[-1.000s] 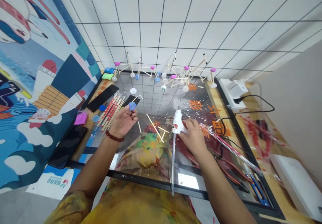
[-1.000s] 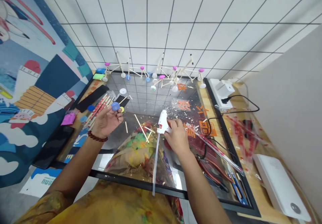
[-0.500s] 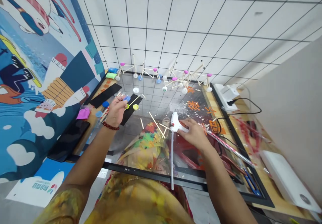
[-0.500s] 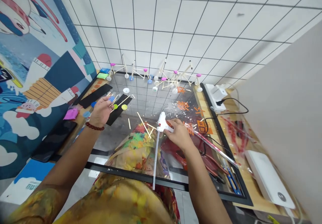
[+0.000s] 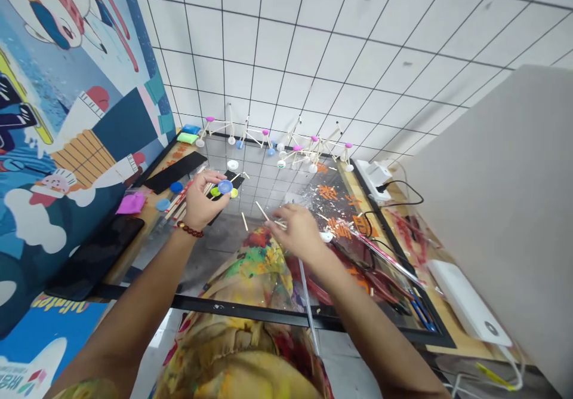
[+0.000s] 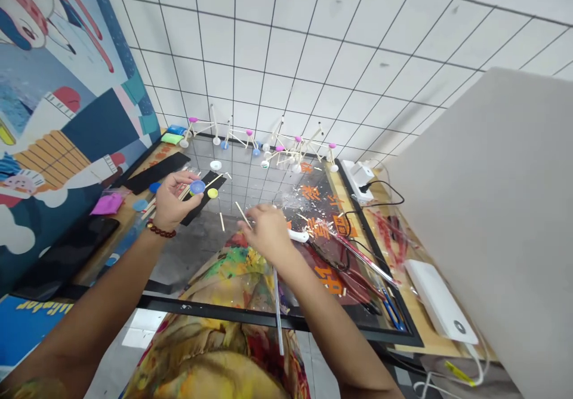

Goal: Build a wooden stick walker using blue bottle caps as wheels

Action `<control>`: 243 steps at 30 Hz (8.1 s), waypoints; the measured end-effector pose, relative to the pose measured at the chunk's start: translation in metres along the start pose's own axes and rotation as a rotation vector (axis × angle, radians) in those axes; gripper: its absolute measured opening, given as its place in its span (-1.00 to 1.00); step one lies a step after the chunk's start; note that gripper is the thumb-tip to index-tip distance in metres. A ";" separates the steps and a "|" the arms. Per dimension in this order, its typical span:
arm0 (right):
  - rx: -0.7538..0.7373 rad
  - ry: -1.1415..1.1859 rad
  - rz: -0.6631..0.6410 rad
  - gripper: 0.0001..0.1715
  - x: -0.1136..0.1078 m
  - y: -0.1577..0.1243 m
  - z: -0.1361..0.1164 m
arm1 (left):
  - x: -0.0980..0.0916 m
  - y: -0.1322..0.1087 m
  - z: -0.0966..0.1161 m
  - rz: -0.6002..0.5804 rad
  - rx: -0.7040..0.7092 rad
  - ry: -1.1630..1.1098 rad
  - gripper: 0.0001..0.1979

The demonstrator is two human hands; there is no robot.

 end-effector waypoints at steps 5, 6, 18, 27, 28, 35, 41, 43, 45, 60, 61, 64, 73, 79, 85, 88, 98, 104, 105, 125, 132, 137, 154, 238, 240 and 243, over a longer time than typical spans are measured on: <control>0.008 -0.123 -0.236 -0.66 0.038 0.040 -0.037 | 0.003 -0.012 0.014 0.035 0.182 0.303 -0.72; 0.007 -0.127 -0.246 -0.71 0.043 0.042 -0.037 | 0.004 -0.014 0.016 0.038 0.200 0.330 -0.71; -0.051 -0.149 -0.143 -0.72 0.049 0.060 -0.020 | 0.016 -0.026 0.015 0.063 0.303 0.417 -0.71; 0.041 0.020 0.121 -0.75 0.031 0.028 0.002 | 0.023 -0.032 0.010 0.064 0.272 0.455 -0.73; -0.016 0.067 0.217 -0.78 0.029 0.020 0.004 | 0.026 -0.033 0.010 0.044 0.275 0.452 -0.74; -0.175 0.091 0.500 -0.79 0.030 -0.001 0.003 | 0.036 -0.042 0.004 -0.091 0.282 0.504 -0.76; -0.193 0.127 0.460 -0.76 0.037 0.002 -0.001 | 0.037 -0.044 0.001 -0.129 0.290 0.564 -0.82; -0.198 0.136 0.442 -0.76 0.041 0.002 -0.001 | 0.037 -0.044 0.002 -0.140 0.303 0.576 -0.81; -0.205 0.144 0.451 -0.76 0.043 0.002 -0.001 | 0.037 -0.045 0.003 -0.159 0.283 0.591 -0.79; -0.318 0.165 0.554 -0.84 0.047 0.001 -0.005 | 0.040 -0.047 0.005 -0.208 0.247 0.570 -0.83; -0.338 0.167 0.562 -0.84 0.047 0.000 -0.005 | 0.040 -0.047 0.005 -0.212 0.253 0.567 -0.84; -0.373 0.186 0.566 -0.81 0.049 0.000 -0.005 | 0.040 -0.047 0.005 -0.228 0.260 0.569 -0.84; -0.342 0.194 0.501 -0.81 0.058 0.001 -0.002 | 0.041 -0.049 0.007 -0.227 0.279 0.572 -0.86; -0.220 0.197 0.513 -0.84 0.054 0.002 0.001 | 0.041 -0.050 0.012 -0.263 0.287 0.617 -0.83; -0.203 0.311 0.536 -0.81 0.055 0.002 0.003 | 0.041 -0.049 0.014 -0.239 0.262 0.570 -0.79; -0.200 0.343 0.556 -0.80 0.056 0.002 0.004 | 0.041 -0.049 0.014 -0.229 0.240 0.550 -0.81; -0.205 0.338 0.555 -0.81 0.058 0.003 0.004 | 0.042 -0.049 0.012 -0.274 0.227 0.551 -0.75; -0.186 0.351 0.552 -0.83 0.057 0.002 0.004 | 0.042 -0.049 0.012 -0.240 0.143 0.552 -0.75; -0.188 0.347 0.557 -0.83 0.056 0.002 0.004 | 0.042 -0.049 0.011 -0.248 0.142 0.552 -0.76; -0.174 0.299 0.550 -0.86 0.057 0.003 0.005 | 0.040 -0.048 0.011 -0.259 0.168 0.556 -0.74; -0.146 0.292 0.534 -0.86 0.058 0.003 0.005 | 0.040 -0.048 0.011 -0.267 0.177 0.562 -0.76; -0.127 0.284 0.533 -0.87 0.058 0.003 0.006 | 0.040 -0.048 0.011 -0.261 0.176 0.544 -0.74; -0.082 0.483 0.668 -0.82 0.054 0.002 0.006 | 0.043 -0.047 0.002 -0.179 -0.487 -0.053 -0.74; -0.176 0.150 0.192 -0.70 0.055 -0.001 -0.012 | -0.116 0.000 0.002 -0.034 -0.384 0.819 -0.67; -0.185 0.150 0.232 -0.69 0.051 -0.002 -0.014 | -0.087 -0.013 0.016 -0.171 -0.420 0.483 -0.61; -0.175 0.139 0.284 -0.69 0.044 -0.002 -0.016 | -0.040 -0.026 0.032 -0.382 -0.525 0.071 -0.63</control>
Point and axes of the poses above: each hand's wrist, its own y-axis towards the middle knuckle, its own x-axis out of the palm, z = x × y, the point moved 2 cm from there along y, towards the middle knuckle, and after that the axes turned 15 degrees about -x, right-handed, at the moved point
